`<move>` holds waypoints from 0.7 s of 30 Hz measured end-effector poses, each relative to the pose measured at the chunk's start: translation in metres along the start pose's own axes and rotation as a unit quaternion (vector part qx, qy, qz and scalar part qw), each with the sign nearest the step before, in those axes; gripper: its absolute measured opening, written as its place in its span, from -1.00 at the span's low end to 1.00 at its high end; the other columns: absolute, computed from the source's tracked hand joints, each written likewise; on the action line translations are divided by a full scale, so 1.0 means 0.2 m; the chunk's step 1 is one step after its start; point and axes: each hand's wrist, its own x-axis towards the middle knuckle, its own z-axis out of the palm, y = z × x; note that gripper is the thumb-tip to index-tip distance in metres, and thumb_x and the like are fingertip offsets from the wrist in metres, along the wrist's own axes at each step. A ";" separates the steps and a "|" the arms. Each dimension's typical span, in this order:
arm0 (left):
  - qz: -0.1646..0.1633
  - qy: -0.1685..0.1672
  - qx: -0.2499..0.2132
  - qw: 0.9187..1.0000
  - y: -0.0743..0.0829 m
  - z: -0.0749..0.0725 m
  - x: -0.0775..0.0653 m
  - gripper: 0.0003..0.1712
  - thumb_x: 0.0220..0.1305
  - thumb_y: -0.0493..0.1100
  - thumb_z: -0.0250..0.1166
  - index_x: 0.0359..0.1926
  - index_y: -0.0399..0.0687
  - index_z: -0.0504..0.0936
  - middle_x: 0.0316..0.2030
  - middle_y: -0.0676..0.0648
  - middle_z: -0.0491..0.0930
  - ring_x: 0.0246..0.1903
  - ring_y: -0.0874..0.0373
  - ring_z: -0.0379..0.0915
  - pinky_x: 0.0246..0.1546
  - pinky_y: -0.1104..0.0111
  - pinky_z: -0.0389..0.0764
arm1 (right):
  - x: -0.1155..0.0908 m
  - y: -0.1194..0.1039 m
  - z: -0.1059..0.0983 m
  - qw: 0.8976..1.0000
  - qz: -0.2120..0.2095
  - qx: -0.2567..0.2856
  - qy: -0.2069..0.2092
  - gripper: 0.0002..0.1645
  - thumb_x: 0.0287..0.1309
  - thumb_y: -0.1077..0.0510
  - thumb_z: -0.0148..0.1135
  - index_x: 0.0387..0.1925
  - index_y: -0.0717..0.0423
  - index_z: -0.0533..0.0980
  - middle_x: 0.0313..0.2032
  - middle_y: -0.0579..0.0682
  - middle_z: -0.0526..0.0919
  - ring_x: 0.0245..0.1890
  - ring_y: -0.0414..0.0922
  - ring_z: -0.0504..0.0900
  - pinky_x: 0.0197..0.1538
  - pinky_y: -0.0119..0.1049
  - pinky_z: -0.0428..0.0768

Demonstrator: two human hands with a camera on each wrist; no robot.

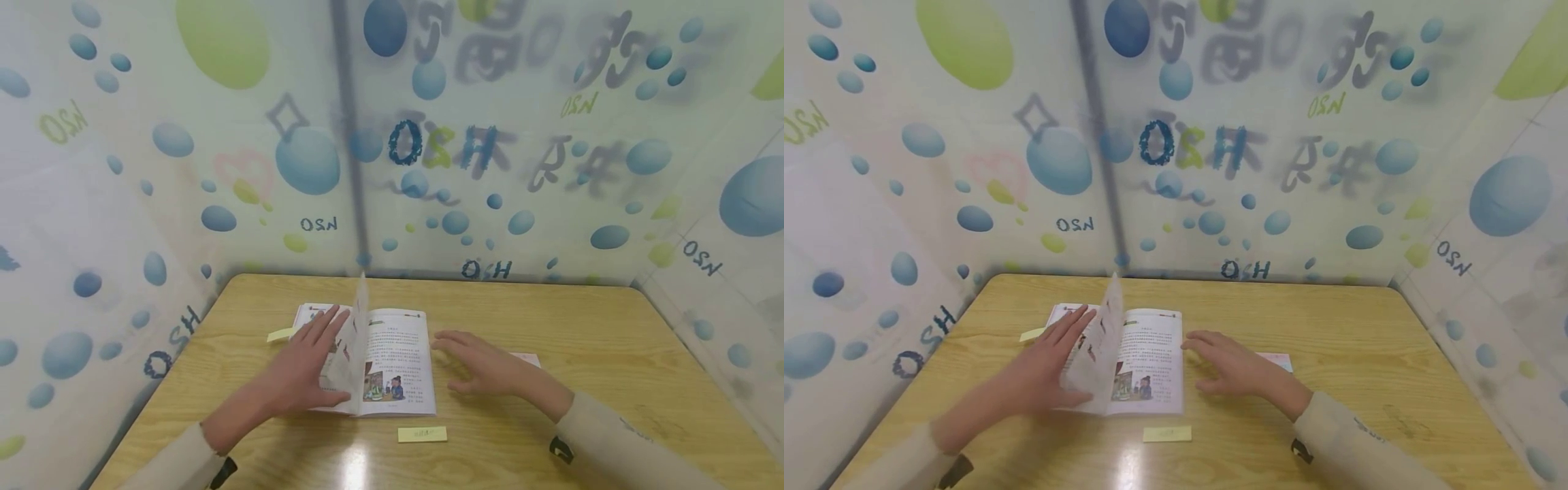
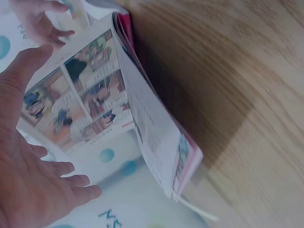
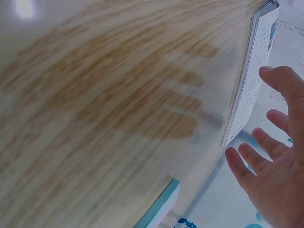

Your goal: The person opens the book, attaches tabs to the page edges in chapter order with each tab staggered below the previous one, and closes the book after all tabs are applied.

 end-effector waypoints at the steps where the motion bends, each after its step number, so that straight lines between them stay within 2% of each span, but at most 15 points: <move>1: -0.003 0.004 0.000 1.000 0.00 -0.01 -0.01 0.47 -0.13 0.26 0.63 0.60 -0.16 -0.05 0.55 -0.27 -0.05 0.48 -0.31 -0.07 0.39 -0.14 0.14 | 0.00 0.00 0.00 1.000 0.001 -0.001 -0.001 -0.13 0.22 0.01 0.45 0.46 0.12 0.29 0.47 0.14 0.24 0.45 0.08 0.21 0.43 0.00 0.23; 6: -0.020 0.011 0.009 1.000 -0.02 -0.05 -0.03 0.44 -0.12 0.28 0.61 0.57 -0.23 -0.01 0.52 -0.35 0.01 0.46 -0.35 -0.04 0.37 -0.15 0.18 | 0.00 0.00 0.00 1.000 -0.001 0.004 -0.003 -0.15 0.22 0.02 0.45 0.45 0.13 0.30 0.46 0.18 0.25 0.45 0.10 0.21 0.42 0.02 0.23; 14: -0.033 0.037 0.049 0.998 -0.06 -0.04 -0.07 0.40 -0.15 0.22 0.65 0.54 -0.25 0.07 0.48 -0.41 0.07 0.40 -0.42 0.06 0.28 -0.20 0.30 | 0.02 -0.02 0.03 1.000 -0.008 -0.008 -0.011 -0.18 0.17 0.04 0.46 0.41 0.10 0.35 0.44 0.14 0.30 0.44 0.06 0.23 0.43 -0.02 0.22; 21: -0.036 0.031 0.069 0.996 -0.08 -0.03 -0.08 0.40 -0.16 0.19 0.68 0.57 -0.14 0.07 0.49 -0.39 0.06 0.40 -0.43 0.04 0.28 -0.23 0.28 | 0.04 -0.05 0.07 1.000 -0.011 0.001 -0.023 -0.24 0.19 0.03 0.44 0.38 0.03 0.38 0.44 0.05 0.31 0.44 0.01 0.25 0.42 -0.05 0.25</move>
